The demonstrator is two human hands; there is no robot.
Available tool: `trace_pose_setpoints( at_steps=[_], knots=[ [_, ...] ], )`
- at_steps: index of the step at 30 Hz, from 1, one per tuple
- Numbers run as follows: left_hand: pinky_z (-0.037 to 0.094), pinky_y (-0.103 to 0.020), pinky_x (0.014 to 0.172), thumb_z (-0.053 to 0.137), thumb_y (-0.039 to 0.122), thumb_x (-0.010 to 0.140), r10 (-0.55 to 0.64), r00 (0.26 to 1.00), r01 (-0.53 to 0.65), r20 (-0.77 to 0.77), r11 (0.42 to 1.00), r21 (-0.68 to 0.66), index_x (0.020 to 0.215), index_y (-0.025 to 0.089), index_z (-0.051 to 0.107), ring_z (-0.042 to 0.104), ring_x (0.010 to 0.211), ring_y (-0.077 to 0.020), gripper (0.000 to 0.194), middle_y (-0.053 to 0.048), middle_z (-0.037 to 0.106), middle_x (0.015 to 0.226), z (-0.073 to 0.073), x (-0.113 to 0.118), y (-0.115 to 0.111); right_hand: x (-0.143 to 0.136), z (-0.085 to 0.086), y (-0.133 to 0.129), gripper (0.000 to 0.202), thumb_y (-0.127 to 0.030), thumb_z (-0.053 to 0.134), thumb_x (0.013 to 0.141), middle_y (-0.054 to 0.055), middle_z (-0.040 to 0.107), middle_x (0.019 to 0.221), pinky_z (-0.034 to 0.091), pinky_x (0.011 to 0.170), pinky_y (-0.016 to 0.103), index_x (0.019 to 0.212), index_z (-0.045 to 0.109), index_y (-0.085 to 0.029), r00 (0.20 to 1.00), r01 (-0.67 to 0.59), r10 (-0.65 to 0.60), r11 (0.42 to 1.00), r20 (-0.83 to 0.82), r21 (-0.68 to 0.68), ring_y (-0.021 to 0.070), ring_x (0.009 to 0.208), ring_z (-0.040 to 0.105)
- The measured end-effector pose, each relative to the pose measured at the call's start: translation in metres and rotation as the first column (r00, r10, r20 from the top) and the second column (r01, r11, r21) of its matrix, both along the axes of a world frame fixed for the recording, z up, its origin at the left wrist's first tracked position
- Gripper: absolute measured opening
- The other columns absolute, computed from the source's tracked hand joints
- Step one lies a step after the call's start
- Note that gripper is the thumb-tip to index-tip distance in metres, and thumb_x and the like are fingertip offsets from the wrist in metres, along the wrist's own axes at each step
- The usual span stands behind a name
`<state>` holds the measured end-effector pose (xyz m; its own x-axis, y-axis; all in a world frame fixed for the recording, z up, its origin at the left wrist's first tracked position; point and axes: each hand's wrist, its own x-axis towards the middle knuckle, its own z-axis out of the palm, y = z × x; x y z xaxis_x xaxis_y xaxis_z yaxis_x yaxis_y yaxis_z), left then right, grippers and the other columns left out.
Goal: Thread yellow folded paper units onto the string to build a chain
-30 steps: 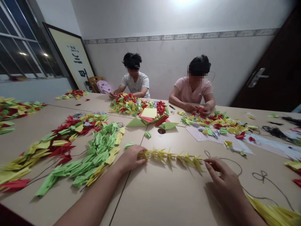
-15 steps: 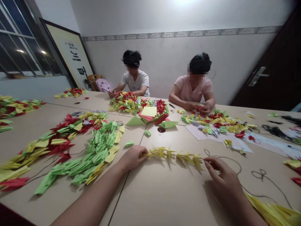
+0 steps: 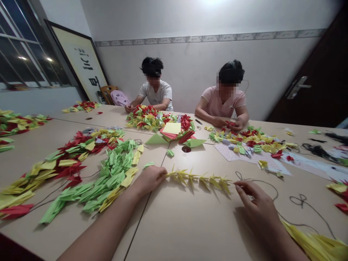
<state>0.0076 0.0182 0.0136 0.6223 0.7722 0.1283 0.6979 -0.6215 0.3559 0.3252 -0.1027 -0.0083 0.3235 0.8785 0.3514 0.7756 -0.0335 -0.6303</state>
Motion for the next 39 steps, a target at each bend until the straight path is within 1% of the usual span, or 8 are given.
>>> trace_pose_setpoints(
  at_steps=[2,5,8,13,15,24,35,39],
  knots=[
    [0.04,-0.027,0.074,0.047,0.023,0.078,-0.003,1.0,0.003,-0.006,0.999,0.034,0.091,0.019,0.058,0.056,0.082,-0.0176,0.017,-0.003,0.064,0.087,0.001,-0.001,-0.001,0.0,0.001,0.0,0.024,-0.04,0.045,0.077,0.005,0.062,0.08,0.043,0.045,0.02,0.082,0.058,-0.02,1.0,-0.007,0.007,1.0,-0.007,0.001,0.0148,0.066,0.058],
    [0.038,-0.03,0.084,0.054,0.029,0.075,0.043,0.998,-0.046,0.039,0.995,0.083,0.111,0.017,0.05,0.052,0.095,-0.0194,0.038,-0.007,0.06,0.104,0.003,0.003,-0.005,-0.001,0.002,0.001,0.024,-0.039,0.045,0.077,0.005,0.061,0.079,0.043,0.046,0.02,0.082,0.058,-0.02,1.0,-0.015,0.015,1.0,-0.013,0.003,0.0151,0.066,0.058],
    [0.037,-0.033,0.085,0.058,0.036,0.072,0.051,0.999,-0.049,-0.007,0.991,0.125,0.118,0.019,0.045,0.051,0.097,-0.0214,0.051,-0.007,0.058,0.104,0.007,0.017,-0.008,-0.003,0.003,0.001,0.023,-0.039,0.045,0.077,0.004,0.062,0.078,0.044,0.047,0.02,0.081,0.059,-0.02,0.999,-0.027,0.027,1.0,-0.017,0.009,0.0151,0.066,0.058],
    [0.039,-0.03,0.072,0.056,0.028,0.075,0.027,0.985,0.003,-0.171,0.986,0.169,0.082,0.018,0.059,0.055,0.079,-0.0203,0.013,-0.005,0.061,0.081,0.006,0.04,-0.006,-0.008,0.006,0.0,0.024,-0.04,0.045,0.075,0.004,0.062,0.076,0.042,0.043,0.021,0.079,0.059,-0.02,0.998,-0.004,0.006,0.999,-0.055,0.046,0.0154,0.064,0.058],
    [0.039,-0.028,0.068,0.054,0.025,0.077,0.032,0.987,-0.007,-0.158,0.988,0.157,0.072,0.016,0.058,0.055,0.075,-0.0189,0.01,-0.004,0.06,0.076,0.002,0.042,-0.004,-0.011,0.008,-0.001,0.025,-0.04,0.044,0.075,0.004,0.062,0.075,0.041,0.042,0.021,0.077,0.059,-0.02,0.998,0.009,-0.005,0.998,-0.069,0.061,0.0153,0.063,0.057],
    [0.037,-0.024,0.066,0.049,0.011,0.073,0.028,1.0,-0.028,-0.012,0.999,0.029,0.072,0.017,0.06,0.055,0.074,-0.0156,0.012,-0.002,0.062,0.075,-0.008,0.029,0.003,-0.016,0.009,0.0,0.023,-0.038,0.043,0.075,0.004,0.06,0.075,0.039,0.041,0.021,0.075,0.058,-0.02,0.996,0.0,0.006,0.998,-0.094,0.07,0.0147,0.062,0.056],
    [0.038,-0.026,0.068,0.042,0.027,0.084,-0.062,0.998,0.065,-0.03,0.995,0.082,0.075,0.017,0.057,0.054,0.075,-0.0178,0.02,-0.004,0.061,0.076,-0.005,0.028,0.0,-0.011,0.006,0.0,0.023,-0.038,0.042,0.076,0.005,0.061,0.078,0.041,0.044,0.023,0.078,0.058,-0.021,0.999,-0.025,0.026,0.999,-0.045,0.022,0.0163,0.065,0.056],
    [0.04,-0.026,0.072,0.039,0.023,0.086,-0.095,0.995,0.096,-0.009,0.994,0.05,0.095,0.019,0.057,0.056,0.082,-0.0176,0.021,-0.004,0.064,0.088,-0.006,0.027,0.001,-0.006,0.0,0.003,0.024,-0.038,0.042,0.078,0.006,0.061,0.089,0.046,0.059,0.028,0.084,0.059,-0.022,0.995,-0.046,0.046,0.999,0.092,-0.003,0.0198,0.082,0.056]
  ],
)
